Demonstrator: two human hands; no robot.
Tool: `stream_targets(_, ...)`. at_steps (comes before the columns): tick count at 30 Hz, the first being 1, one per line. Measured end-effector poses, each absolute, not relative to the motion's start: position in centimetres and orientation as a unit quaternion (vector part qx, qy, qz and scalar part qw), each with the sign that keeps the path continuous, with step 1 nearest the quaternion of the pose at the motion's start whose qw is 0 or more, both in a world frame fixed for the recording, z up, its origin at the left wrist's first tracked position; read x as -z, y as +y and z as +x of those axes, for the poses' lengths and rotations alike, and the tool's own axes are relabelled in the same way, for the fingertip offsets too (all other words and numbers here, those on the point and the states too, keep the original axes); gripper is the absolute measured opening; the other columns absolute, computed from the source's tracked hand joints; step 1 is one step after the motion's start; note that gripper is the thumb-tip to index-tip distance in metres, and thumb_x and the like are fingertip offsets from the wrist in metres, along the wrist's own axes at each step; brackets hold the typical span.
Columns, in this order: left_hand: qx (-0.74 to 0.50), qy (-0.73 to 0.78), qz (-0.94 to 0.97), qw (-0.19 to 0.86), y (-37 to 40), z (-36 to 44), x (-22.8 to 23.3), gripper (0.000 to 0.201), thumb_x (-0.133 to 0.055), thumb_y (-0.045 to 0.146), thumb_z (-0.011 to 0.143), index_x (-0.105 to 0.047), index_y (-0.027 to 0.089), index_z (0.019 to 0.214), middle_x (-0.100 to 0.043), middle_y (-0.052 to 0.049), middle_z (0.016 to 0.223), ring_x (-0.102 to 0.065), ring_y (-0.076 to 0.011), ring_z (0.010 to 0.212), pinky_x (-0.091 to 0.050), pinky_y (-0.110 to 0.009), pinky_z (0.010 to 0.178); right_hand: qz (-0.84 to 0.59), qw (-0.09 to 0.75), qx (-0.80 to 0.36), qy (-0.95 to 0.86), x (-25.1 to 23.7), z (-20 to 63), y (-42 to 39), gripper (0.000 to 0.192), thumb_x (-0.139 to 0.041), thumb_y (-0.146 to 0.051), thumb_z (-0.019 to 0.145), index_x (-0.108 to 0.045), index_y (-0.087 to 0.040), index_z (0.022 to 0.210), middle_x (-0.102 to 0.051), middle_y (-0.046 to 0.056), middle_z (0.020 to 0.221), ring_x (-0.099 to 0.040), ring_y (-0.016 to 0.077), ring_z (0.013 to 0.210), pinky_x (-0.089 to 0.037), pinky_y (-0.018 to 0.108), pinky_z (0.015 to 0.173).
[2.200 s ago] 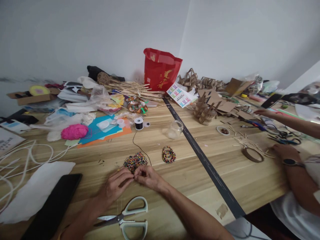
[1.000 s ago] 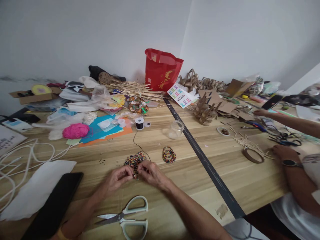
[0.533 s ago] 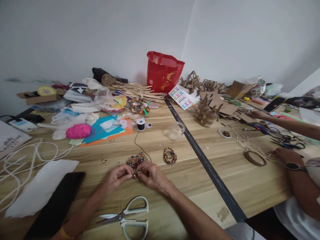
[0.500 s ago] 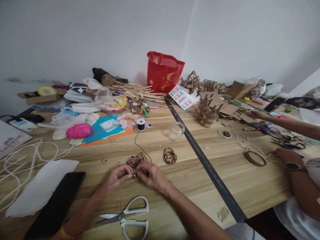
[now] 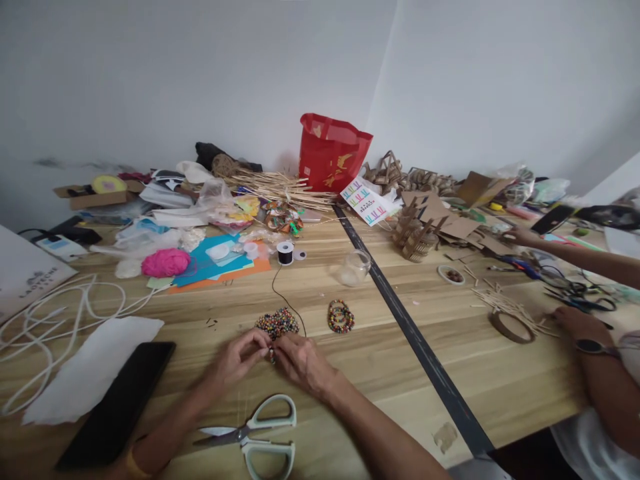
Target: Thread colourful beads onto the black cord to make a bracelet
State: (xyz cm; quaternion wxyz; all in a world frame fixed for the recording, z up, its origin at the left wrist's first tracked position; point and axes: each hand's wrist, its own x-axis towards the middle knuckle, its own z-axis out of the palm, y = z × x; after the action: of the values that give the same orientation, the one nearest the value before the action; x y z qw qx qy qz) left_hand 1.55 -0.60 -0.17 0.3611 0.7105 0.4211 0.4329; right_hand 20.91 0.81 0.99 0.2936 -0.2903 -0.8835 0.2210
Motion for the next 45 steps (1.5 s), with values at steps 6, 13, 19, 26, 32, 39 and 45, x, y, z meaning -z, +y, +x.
stream_targets(6, -0.451, 0.416, 0.778, 0.131, -1.4, 2.3, -0.3, 0.017, -0.051, 0.01, 0.085, -0.056, 0.018, 0.071, -0.063, -0.006, 0.084, -0.06, -0.0177, 0.083, -0.049, -0.029, 0.075, -0.29, 0.29, -0.217, -0.886, -0.4, 20.9, 0.8, 0.014, -0.04, -0.015, 0.094, -0.054, -0.017, 0.092, -0.063, 0.008, 0.082, -0.058, 0.0161, 0.072, -0.043, 0.024, 0.065)
stream_targets(13, -0.409, 0.382, 0.826, 0.066, -2.1, 2.9, -0.7, 0.023, -0.042, 0.004, 0.089, -0.057, 0.017, 0.077, -0.062, -0.005, 0.08, -0.059, -0.0154, 0.078, -0.051, -0.026, 0.072, -0.304, 0.291, -0.222, -0.88, -0.3, 20.8, 0.6, 0.012, -0.042, -0.015, 0.092, -0.053, -0.017, 0.088, -0.061, 0.005, 0.077, -0.057, 0.0155, 0.069, -0.042, 0.023, 0.063)
stream_targets(19, -0.396, 0.412, 0.815, 0.099, -2.2, 3.0, -0.6, 0.02, -0.043, 0.009, 0.092, -0.061, 0.017, 0.089, -0.064, -0.005, 0.084, -0.061, -0.0169, 0.082, -0.052, -0.029, 0.075, -0.304, 0.304, -0.213, -0.877, -0.3, 20.7, 0.6, 0.014, -0.043, -0.014, 0.09, -0.052, -0.018, 0.081, -0.06, 0.003, 0.072, -0.055, 0.0141, 0.064, -0.04, 0.022, 0.059)
stream_targets(26, -0.368, 0.423, 0.821, 0.105, -2.2, 2.8, -0.2, 0.027, -0.038, 0.01, 0.094, -0.064, 0.016, 0.09, -0.062, -0.007, 0.086, -0.059, -0.0177, 0.079, -0.052, -0.03, 0.069, -0.306, 0.316, -0.209, -0.873, 0.2, 20.4, 0.6, 0.015, -0.041, -0.013, 0.089, -0.051, -0.018, 0.078, -0.058, 0.003, 0.069, -0.052, 0.0138, 0.061, -0.038, 0.022, 0.057)
stream_targets(32, -0.324, 0.434, 0.838, 0.073, -2.1, 2.4, -0.1, 0.03, -0.035, 0.009, 0.095, -0.062, 0.016, 0.085, -0.061, -0.006, 0.081, -0.056, -0.0181, 0.075, -0.048, -0.029, 0.067, -0.319, 0.312, -0.222, -0.867, 0.5, 20.4, 0.7, 0.017, -0.041, -0.016, 0.091, -0.051, -0.018, 0.078, -0.058, 0.003, 0.068, -0.052, 0.0133, 0.06, -0.038, 0.023, 0.056)
stream_targets(39, -0.289, 0.442, 0.849, -0.031, -2.0, 2.5, 0.0, 0.027, -0.038, 0.012, 0.094, -0.059, 0.018, 0.077, -0.058, -0.005, 0.075, -0.051, -0.021, 0.072, -0.041, -0.034, 0.067, -0.33, 0.281, -0.234, -0.87, 0.5, 20.3, 0.7, 0.015, -0.04, -0.015, 0.092, -0.054, -0.018, 0.086, -0.062, 0.005, 0.074, -0.056, 0.0147, 0.065, -0.04, 0.024, 0.06)
stream_targets(45, -0.303, 0.462, 0.831, -0.058, -1.8, 2.9, -0.2, 0.026, -0.039, 0.009, 0.091, -0.053, 0.018, 0.071, -0.057, -0.004, 0.07, -0.05, -0.0205, 0.069, -0.04, -0.033, 0.067, -0.316, 0.273, -0.196, -0.887, 0.6, 20.3, 0.5, 0.018, -0.037, -0.014, 0.091, -0.048, -0.019, 0.078, -0.057, 0.003, 0.067, -0.05, 0.0147, 0.059, -0.035, 0.024, 0.055)
